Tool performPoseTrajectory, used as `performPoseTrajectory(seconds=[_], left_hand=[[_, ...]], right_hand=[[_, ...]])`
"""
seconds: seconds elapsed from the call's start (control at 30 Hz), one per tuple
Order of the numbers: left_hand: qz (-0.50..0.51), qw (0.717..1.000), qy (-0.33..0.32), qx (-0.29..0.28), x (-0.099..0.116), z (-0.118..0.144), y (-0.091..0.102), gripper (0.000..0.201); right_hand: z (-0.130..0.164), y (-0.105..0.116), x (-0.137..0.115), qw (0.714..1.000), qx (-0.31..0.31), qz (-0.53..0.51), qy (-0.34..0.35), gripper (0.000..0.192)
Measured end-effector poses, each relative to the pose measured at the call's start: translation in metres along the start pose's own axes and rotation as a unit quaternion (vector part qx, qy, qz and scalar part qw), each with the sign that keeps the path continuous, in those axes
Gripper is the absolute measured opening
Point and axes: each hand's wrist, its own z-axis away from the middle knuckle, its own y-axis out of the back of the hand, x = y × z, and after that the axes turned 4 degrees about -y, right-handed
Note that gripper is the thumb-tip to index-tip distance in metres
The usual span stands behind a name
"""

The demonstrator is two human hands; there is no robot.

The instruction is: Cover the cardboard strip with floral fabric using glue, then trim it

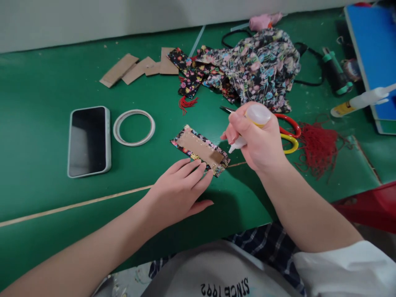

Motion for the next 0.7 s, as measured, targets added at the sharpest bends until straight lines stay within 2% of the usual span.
performPoseTrajectory(seconds=[0.17, 0.37, 0.5, 0.7], left_hand=[[0.029, 1.0, 0.002, 0.013, -0.003, 0.0, -0.003, 0.055], [0.017, 0.999, 0.013, 0.031, -0.007, 0.002, -0.006, 0.043], [-0.004, 0.999, 0.039, 0.025, -0.006, 0.004, -0.004, 0.05], [0.02, 0.999, 0.032, 0.027, -0.009, 0.012, -0.004, 0.062]], right_hand=[[0.001, -0.001, -0.003, 1.0, 0.005, 0.0, -0.019, 0.031], [0.002, -0.002, -0.005, 1.0, 0.002, 0.004, -0.018, 0.03], [0.002, -0.003, -0.005, 1.0, 0.001, -0.01, -0.022, 0.031], [0.002, -0.002, -0.004, 0.999, -0.008, -0.038, -0.008, 0.027]])
